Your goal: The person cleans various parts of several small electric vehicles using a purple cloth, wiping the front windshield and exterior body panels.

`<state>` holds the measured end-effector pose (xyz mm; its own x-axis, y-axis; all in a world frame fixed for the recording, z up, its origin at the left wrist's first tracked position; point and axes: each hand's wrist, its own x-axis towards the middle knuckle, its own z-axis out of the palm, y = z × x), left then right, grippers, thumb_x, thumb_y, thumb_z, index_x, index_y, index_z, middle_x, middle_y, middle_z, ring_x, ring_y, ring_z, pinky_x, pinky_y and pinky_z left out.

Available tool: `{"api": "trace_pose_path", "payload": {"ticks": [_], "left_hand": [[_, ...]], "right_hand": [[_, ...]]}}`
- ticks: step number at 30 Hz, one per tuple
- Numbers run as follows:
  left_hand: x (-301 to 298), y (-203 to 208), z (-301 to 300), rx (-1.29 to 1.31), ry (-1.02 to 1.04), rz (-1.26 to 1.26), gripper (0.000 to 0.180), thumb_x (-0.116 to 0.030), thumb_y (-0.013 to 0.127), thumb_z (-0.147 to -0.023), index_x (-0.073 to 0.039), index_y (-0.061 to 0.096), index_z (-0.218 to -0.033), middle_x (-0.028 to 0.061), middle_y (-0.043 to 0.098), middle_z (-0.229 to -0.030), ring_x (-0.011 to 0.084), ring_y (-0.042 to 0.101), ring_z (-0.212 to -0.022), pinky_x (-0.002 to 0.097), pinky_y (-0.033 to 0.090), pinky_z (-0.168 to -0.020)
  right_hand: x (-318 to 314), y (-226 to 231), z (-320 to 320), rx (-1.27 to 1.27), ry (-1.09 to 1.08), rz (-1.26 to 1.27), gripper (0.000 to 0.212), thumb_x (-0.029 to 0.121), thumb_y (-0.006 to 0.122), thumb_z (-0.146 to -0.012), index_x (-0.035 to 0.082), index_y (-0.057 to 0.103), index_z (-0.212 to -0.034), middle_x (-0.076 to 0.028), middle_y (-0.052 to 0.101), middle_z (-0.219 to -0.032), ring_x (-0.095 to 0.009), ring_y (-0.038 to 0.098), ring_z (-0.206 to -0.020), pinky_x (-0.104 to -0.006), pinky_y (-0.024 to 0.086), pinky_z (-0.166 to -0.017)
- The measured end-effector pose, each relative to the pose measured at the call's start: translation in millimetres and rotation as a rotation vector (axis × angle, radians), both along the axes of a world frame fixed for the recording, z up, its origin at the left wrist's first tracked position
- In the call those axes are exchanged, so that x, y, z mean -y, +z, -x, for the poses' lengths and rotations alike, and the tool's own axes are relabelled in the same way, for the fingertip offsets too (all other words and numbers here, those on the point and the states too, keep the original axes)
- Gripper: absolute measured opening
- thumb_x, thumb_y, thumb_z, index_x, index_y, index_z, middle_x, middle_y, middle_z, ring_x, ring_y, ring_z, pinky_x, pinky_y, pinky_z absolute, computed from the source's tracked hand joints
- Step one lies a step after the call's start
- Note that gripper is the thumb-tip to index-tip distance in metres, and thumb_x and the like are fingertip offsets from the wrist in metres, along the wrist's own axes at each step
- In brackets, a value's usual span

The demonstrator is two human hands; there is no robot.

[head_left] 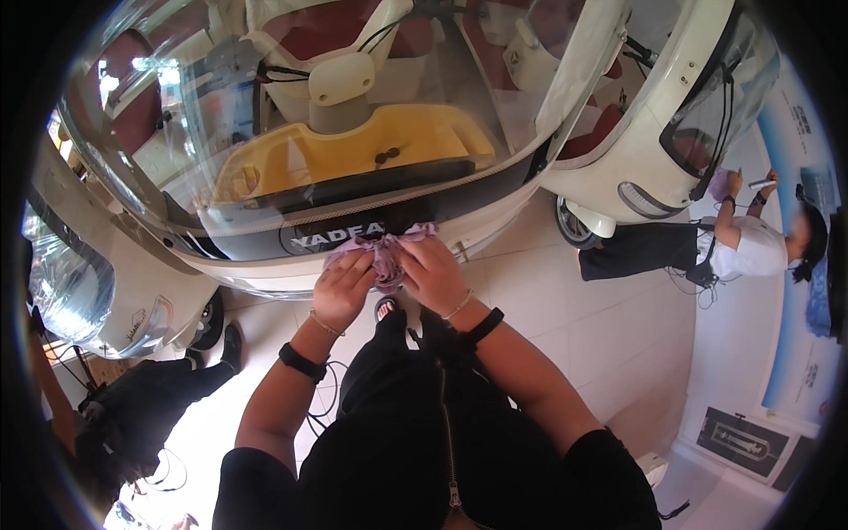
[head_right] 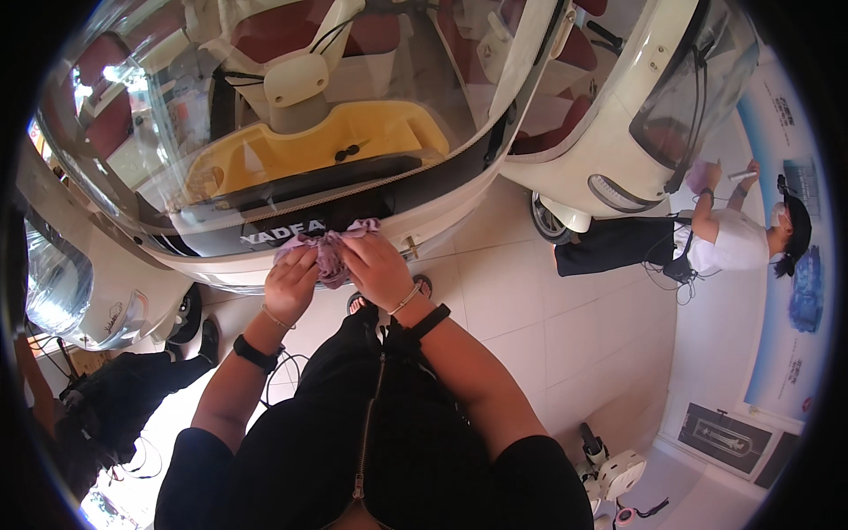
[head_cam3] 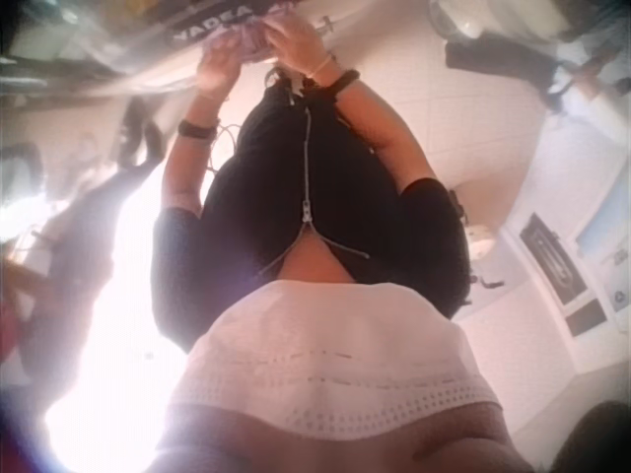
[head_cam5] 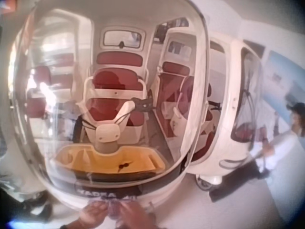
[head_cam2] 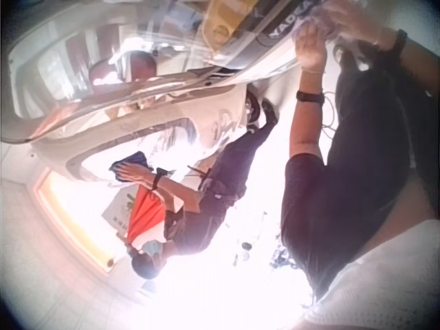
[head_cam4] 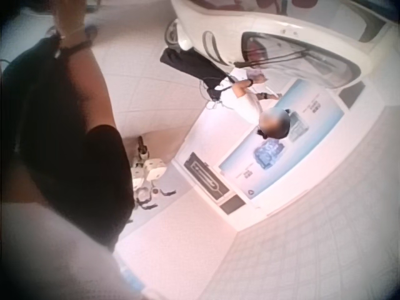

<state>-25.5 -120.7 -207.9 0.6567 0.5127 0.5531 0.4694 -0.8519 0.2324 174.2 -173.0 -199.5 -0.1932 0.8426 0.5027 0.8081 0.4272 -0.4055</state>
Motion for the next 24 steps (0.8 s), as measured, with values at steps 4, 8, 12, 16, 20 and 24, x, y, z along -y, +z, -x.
{"api": "trace_pose_path", "payload": {"ticks": [4, 8, 12, 16, 20, 24], "left_hand": [[7.0, 2.6, -33.8, -0.006, -0.020, 0.008, 0.024, -0.011, 0.060, -0.071, -0.009, 0.065, -0.095, 0.0060, 0.062, -0.113, 0.0229, 0.059, -0.106, 0.0337, 0.048, -0.087], [10.6, 9.1, -67.8, 0.019, -0.054, 0.024, 0.026, -0.012, 0.060, -0.071, -0.008, 0.063, -0.096, 0.0064, 0.060, -0.116, 0.0225, 0.057, -0.109, 0.0338, 0.048, -0.086], [9.1, 8.1, -79.6, 0.010, -0.068, 0.028, 0.029, -0.016, 0.057, -0.074, -0.009, 0.061, -0.102, 0.0066, 0.057, -0.121, 0.0220, 0.053, -0.114, 0.0337, 0.046, -0.091], [6.4, 9.7, -68.1, -0.003, -0.105, 0.019, 0.029, -0.016, 0.057, -0.074, -0.009, 0.061, -0.101, 0.0069, 0.058, -0.120, 0.0218, 0.054, -0.114, 0.0332, 0.046, -0.091], [4.8, 8.1, -39.8, 0.021, -0.102, 0.007, 0.024, -0.013, 0.058, -0.072, -0.008, 0.063, -0.095, 0.0063, 0.059, -0.119, 0.0217, 0.055, -0.112, 0.0324, 0.048, -0.085], [2.0, 2.3, 11.8, 0.010, -0.060, -0.021, 0.023, -0.012, 0.058, -0.071, -0.008, 0.063, -0.094, 0.0064, 0.060, -0.119, 0.0220, 0.056, -0.112, 0.0323, 0.048, -0.084]], "right_hand": [[2.5, 2.2, -30.5, -0.001, -0.035, 0.002, 0.036, 0.006, 0.065, -0.066, 0.002, 0.062, -0.102, -0.010, 0.058, -0.110, -0.029, 0.056, -0.101, -0.0425, 0.046, -0.089], [9.4, -3.2, -60.3, 0.044, -0.118, -0.021, 0.038, 0.003, 0.064, -0.066, 0.001, 0.062, -0.104, -0.011, 0.056, -0.113, -0.032, 0.054, -0.103, -0.0441, 0.044, -0.091], [12.1, -8.6, -74.9, 0.083, -0.152, -0.028, 0.038, 0.003, 0.064, -0.066, 0.001, 0.062, -0.104, -0.011, 0.055, -0.115, -0.033, 0.053, -0.105, -0.0441, 0.043, -0.093], [13.7, -12.3, -66.3, 0.083, -0.168, -0.038, 0.036, 0.003, 0.064, -0.067, 0.001, 0.063, -0.103, -0.011, 0.055, -0.115, -0.033, 0.053, -0.105, -0.0445, 0.043, -0.093], [14.1, -16.6, -42.0, 0.112, -0.115, -0.047, 0.040, 0.007, 0.069, -0.064, -0.001, 0.062, -0.103, -0.014, 0.054, -0.116, -0.035, 0.052, -0.105, -0.0434, 0.043, -0.091], [4.4, -7.3, 8.1, 0.154, -0.064, -0.091, 0.039, 0.009, 0.070, -0.064, -0.001, 0.062, -0.101, -0.013, 0.054, -0.115, -0.034, 0.053, -0.105, -0.0439, 0.044, -0.091]]}}
